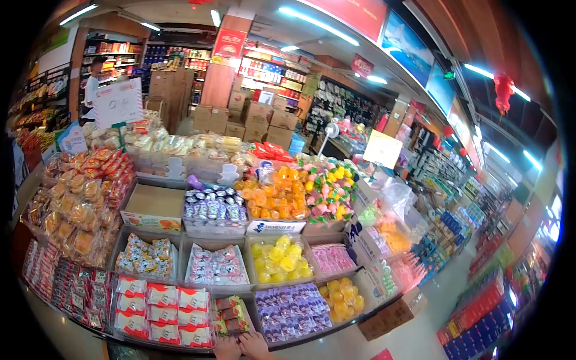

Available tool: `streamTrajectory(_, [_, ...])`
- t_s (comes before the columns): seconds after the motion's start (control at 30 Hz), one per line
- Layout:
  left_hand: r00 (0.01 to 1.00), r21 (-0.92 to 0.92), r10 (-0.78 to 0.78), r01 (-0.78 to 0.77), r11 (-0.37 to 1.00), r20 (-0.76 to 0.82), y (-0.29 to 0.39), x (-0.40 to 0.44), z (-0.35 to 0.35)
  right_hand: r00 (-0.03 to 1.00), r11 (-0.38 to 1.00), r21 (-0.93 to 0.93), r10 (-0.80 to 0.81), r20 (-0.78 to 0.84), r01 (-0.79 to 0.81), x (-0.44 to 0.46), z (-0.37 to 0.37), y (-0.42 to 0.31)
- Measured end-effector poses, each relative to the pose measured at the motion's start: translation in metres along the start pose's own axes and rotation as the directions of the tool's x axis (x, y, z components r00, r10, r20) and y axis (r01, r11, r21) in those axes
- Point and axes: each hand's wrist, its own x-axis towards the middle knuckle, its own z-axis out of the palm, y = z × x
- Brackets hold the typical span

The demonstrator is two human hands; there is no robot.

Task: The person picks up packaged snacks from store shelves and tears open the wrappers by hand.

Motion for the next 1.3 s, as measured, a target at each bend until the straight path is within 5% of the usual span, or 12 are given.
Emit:
streamTrajectory(0.1, [0.994,-0.051,-0.038,0.044,0.998,0.103,0.005,0.002,0.002,0.993,0.991,-0.107,-0.086,-0.077,0.077,0.001,0.002,0.010])
streamTrajectory(0.2, [0.963,-0.045,-0.059,0.074,0.996,0.264,0.001,-0.003,0.009,0.998,0.997,-0.079,-0.022,0.066,0.027,-0.001,-0.011,0.004])
streamTrajectory(0.27, [0.985,-0.013,0.040,-0.038,0.999,0.167,-0.003,-0.005,0.022,0.999,0.997,0.064,-0.044,-0.005,0.044,-0.002,-0.012,0.008])
streamTrajectory(0.37, [0.989,-0.033,0.021,-0.016,0.999,0.147,0.007,0.001,0.009,0.951,0.909,0.326,-0.182,-0.248,0.259,-0.008,-0.024,0.022])
streamTrajectory(0.47, [0.983,-0.073,0.009,0.004,0.997,0.181,0.014,0.002,0.007,0.927,0.813,0.477,-0.194,-0.321,0.335,-0.029,-0.055,0.040])
streamTrajectory(0.77, [0.978,-0.277,0.088,-0.033,0.960,0.188,0.173,0.029,0.029,0.986,0.726,0.687,0.101,-0.136,0.020,-0.184,-0.123,0.134])
streamTrajectory(0.83, [0.942,-0.322,0.263,-0.187,0.928,0.209,0.222,0.028,0.046,0.980,0.727,0.687,0.151,-0.131,-0.020,-0.223,-0.117,0.156])
streamTrajectory(0.93, [0.861,-0.557,0.426,-0.217,0.802,0.277,0.291,0.010,0.086,0.939,0.745,0.643,0.322,-0.116,-0.177,-0.280,-0.132,0.182])
streamTrajectory(1.1, [0.586,-0.773,0.673,-0.121,0.623,0.451,0.405,-0.044,0.136,0.684,0.623,0.685,0.686,-0.246,-0.378,-0.400,-0.124,0.213])
streamTrajectory(1.13, [0.512,-0.782,0.705,-0.099,0.616,0.491,0.428,-0.057,0.137,0.608,0.517,0.688,0.782,-0.137,-0.509,-0.431,-0.141,0.207])
streamTrajectory(1.27, [0.141,-0.767,0.757,0.032,0.641,0.638,0.475,-0.098,0.160,0.186,0.311,0.786,0.950,-0.250,-0.534,-0.537,-0.097,0.205])
streamTrajectory(1.3, [0.068,-0.761,0.759,0.029,0.648,0.648,0.485,-0.105,0.158,0.045,0.166,0.789,0.984,-0.173,-0.591,-0.562,-0.088,0.198])
